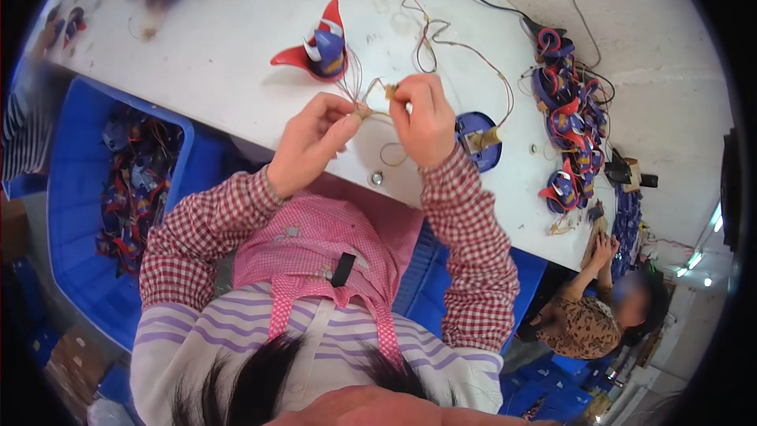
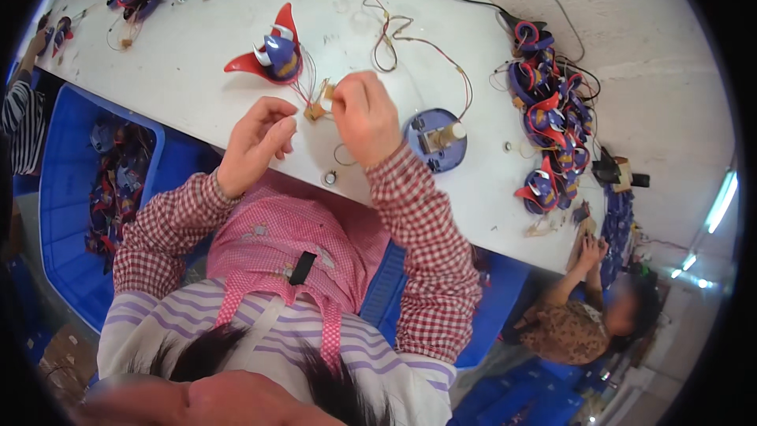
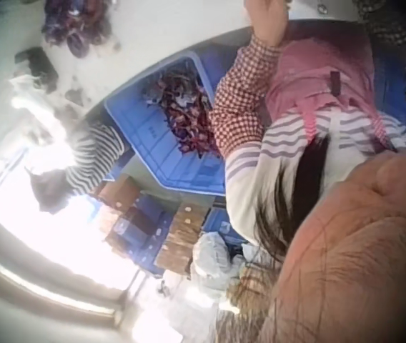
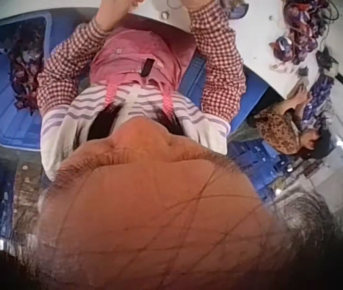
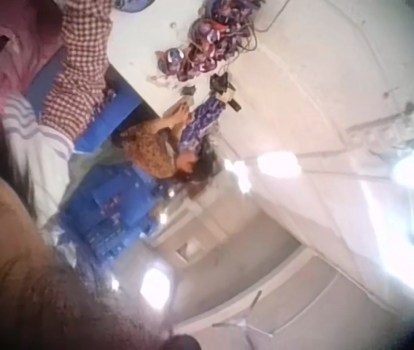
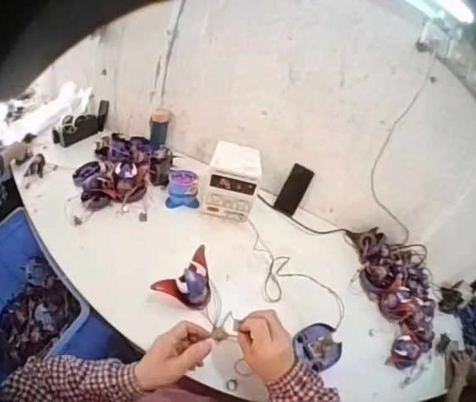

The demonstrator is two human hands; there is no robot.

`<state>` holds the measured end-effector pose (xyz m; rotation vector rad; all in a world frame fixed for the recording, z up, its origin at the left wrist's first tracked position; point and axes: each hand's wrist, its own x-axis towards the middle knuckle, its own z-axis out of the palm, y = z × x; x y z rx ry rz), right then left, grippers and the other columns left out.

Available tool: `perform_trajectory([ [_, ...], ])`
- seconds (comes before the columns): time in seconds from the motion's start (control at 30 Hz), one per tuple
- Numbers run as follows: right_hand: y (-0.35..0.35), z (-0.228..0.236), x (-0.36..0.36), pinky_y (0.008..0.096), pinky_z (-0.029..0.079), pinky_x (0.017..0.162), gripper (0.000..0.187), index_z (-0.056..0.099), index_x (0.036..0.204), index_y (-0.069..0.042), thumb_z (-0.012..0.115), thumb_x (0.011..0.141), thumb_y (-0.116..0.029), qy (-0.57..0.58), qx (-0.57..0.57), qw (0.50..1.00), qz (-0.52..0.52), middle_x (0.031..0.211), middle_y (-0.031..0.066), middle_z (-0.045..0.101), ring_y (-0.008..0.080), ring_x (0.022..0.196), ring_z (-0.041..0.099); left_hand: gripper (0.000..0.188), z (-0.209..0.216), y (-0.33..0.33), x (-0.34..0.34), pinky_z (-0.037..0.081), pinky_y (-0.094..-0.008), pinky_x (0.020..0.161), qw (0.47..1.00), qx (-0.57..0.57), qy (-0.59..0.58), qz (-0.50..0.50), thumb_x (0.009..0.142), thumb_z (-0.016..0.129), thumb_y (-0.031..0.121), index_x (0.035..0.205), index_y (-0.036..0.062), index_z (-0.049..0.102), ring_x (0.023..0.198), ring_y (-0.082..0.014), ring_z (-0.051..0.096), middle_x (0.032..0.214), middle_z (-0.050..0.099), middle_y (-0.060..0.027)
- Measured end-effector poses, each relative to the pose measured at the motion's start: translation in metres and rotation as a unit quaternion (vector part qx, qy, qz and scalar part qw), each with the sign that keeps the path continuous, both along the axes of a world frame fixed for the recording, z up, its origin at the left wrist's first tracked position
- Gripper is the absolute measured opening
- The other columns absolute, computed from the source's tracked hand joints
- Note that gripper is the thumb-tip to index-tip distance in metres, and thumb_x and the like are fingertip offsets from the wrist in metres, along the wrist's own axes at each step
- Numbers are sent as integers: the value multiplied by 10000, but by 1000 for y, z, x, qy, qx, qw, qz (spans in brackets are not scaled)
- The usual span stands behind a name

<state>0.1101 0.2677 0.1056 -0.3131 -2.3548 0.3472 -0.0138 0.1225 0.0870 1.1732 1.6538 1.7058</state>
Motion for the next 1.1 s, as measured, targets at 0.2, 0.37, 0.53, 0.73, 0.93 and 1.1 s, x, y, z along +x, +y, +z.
perform_trajectory([
  [0.2,-65,-18,21,279,460,608,227,546,861,-32,620,683,88,77,-59,995,-36,902,107,564,215,695,541,136,-8,-8,31,370,-156,473,946,-74,-276,-151,948,513,178,970,44,527,550,-64,484,747,558,-32],
  [0.37,-85,-18,50,254,465,605,275,573,971,-26,623,727,89,99,-326,940,19,927,105,577,188,733,554,119,-8,-24,20,379,-148,460,916,-110,-337,-188,937,523,155,949,37,539,546,-49,498,708,559,-28],
  [0.53,-84,-17,58,241,465,599,289,594,1038,-12,617,768,88,67,-378,921,67,939,99,592,166,748,560,97,-5,-36,26,419,-145,476,919,-114,-341,-162,937,524,119,962,27,536,559,-58,531,727,573,-41],
  [0.73,-101,-13,55,268,472,613,253,616,976,15,623,735,93,9,-303,952,37,896,101,593,196,704,561,74,-1,-48,31,451,-146,501,939,-119,-307,-101,918,550,75,961,15,542,565,-65,545,742,582,-47],
  [0.93,-111,-23,50,272,470,602,247,621,956,24,646,717,82,20,-194,980,34,892,100,593,207,685,559,46,-5,-56,35,414,-145,449,960,-116,-246,-61,875,580,53,899,17,565,518,-48,512,688,580,-20],
  [1.1,-117,-34,49,245,465,589,281,616,953,21,650,695,128,49,-129,989,52,901,106,596,191,687,558,29,-6,-62,37,410,-144,448,955,-111,-268,-65,865,582,37,879,15,570,519,-42,505,702,587,-21],
])
